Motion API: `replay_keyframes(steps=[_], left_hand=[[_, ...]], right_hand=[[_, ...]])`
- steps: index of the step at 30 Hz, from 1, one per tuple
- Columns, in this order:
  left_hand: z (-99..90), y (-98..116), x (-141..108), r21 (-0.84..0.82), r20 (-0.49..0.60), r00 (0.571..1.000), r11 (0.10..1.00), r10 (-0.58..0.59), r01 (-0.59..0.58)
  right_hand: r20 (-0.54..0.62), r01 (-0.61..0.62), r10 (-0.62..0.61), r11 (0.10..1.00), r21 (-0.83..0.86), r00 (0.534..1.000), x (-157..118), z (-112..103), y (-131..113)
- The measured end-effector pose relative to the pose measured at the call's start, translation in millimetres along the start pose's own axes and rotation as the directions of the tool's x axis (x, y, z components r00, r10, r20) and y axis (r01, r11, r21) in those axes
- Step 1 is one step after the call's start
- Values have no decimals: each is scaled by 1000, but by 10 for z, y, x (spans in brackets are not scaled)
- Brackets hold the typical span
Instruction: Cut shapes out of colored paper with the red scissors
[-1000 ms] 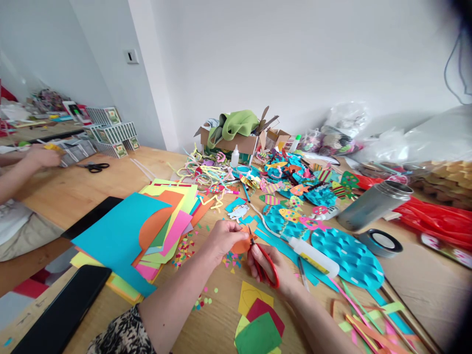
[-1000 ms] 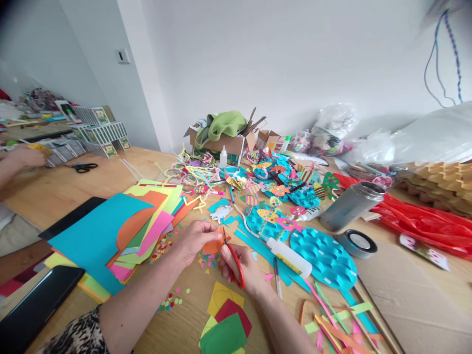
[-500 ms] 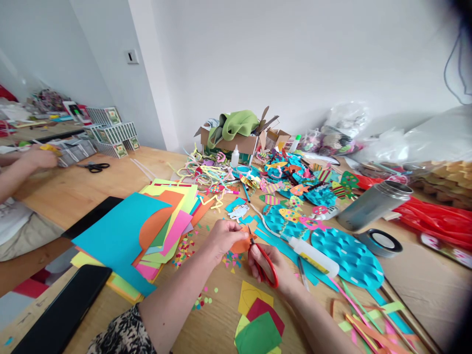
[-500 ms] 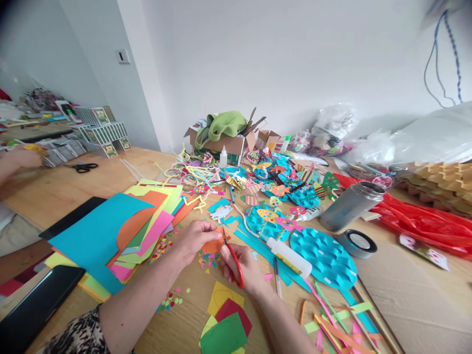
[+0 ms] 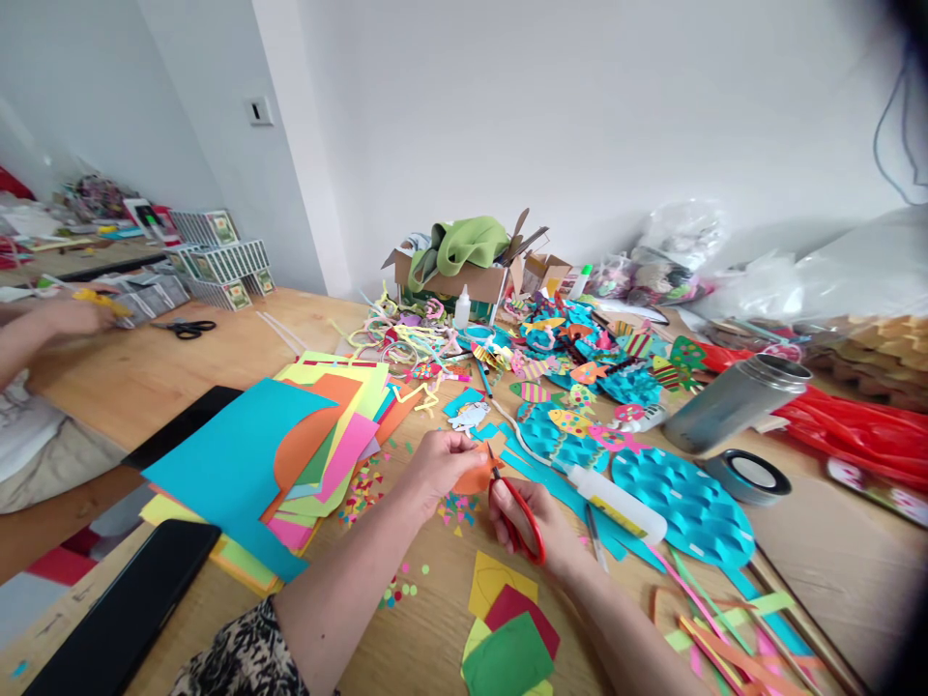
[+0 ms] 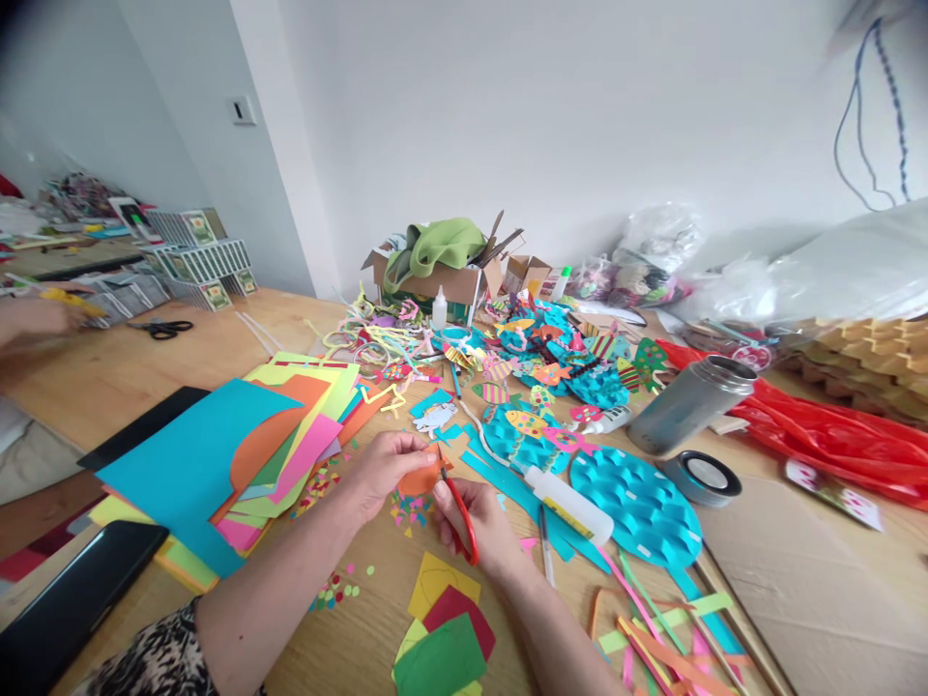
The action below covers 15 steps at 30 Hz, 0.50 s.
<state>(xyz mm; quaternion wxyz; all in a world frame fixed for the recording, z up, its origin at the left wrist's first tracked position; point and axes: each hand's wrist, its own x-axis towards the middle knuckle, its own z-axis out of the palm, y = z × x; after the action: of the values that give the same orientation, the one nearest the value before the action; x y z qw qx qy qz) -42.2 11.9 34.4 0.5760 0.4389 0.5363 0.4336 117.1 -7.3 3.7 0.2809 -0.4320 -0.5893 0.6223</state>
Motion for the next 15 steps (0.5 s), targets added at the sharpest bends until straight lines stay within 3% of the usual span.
replay_keyframes(steps=[15], left_hand=[[0,7,-11,17,-1,1000,1000,9,-9]], right_hand=[[-2,-5,5,1000,-2,1000,2,2,-2]])
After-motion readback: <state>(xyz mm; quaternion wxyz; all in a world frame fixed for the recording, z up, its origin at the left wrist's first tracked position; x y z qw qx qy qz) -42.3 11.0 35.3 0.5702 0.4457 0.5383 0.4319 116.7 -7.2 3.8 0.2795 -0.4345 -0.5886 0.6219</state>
